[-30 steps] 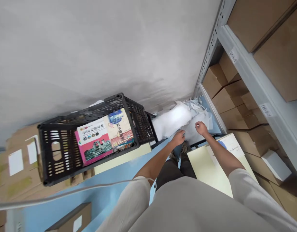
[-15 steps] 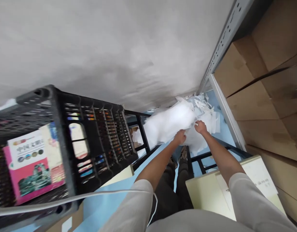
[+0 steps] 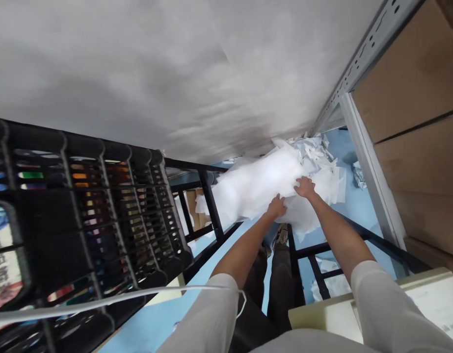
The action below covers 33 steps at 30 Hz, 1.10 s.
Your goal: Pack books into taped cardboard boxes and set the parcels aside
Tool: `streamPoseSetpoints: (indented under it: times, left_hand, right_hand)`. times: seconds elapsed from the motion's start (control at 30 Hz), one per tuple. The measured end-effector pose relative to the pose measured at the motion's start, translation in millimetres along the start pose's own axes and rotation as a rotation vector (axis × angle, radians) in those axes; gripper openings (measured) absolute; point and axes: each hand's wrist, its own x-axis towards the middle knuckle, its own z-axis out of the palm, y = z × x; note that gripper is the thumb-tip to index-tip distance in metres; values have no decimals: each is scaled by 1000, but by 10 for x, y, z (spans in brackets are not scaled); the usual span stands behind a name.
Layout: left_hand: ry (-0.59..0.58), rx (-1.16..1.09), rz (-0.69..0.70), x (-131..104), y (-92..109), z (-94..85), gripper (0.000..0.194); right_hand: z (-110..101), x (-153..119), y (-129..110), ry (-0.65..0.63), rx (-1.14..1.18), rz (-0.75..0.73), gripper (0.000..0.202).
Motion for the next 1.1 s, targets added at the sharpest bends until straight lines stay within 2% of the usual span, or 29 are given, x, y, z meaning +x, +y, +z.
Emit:
streamPoseSetpoints:
  times: [0.2,0.4,0.67,0.8,0.93,1.1]
  left_hand:
    - [-47,14,-25,-64,-1,-58,69]
    - [-127,108,-63,-91,23,-151,71]
    - [-126,136,-70,-100,9,-174,65]
    - [-111,143,-65,-97,14,-184,66]
    - [-103,146,-74,-178,75,-219,65]
    - [-58,167,-78,-391,306,-347,64]
  right_hand:
    - [-21,-53,-62,57,14,-22,54]
    - [-83,-41,-130,-45,-15,-17,58]
    - [-61,5,-139,-37,-13,23,58]
    - [-39,30,-100,84,46,-36,50]
    - [-68,-28,-91,229,203,-175,39]
    - [-334,-253,-159,403,415,-254,35]
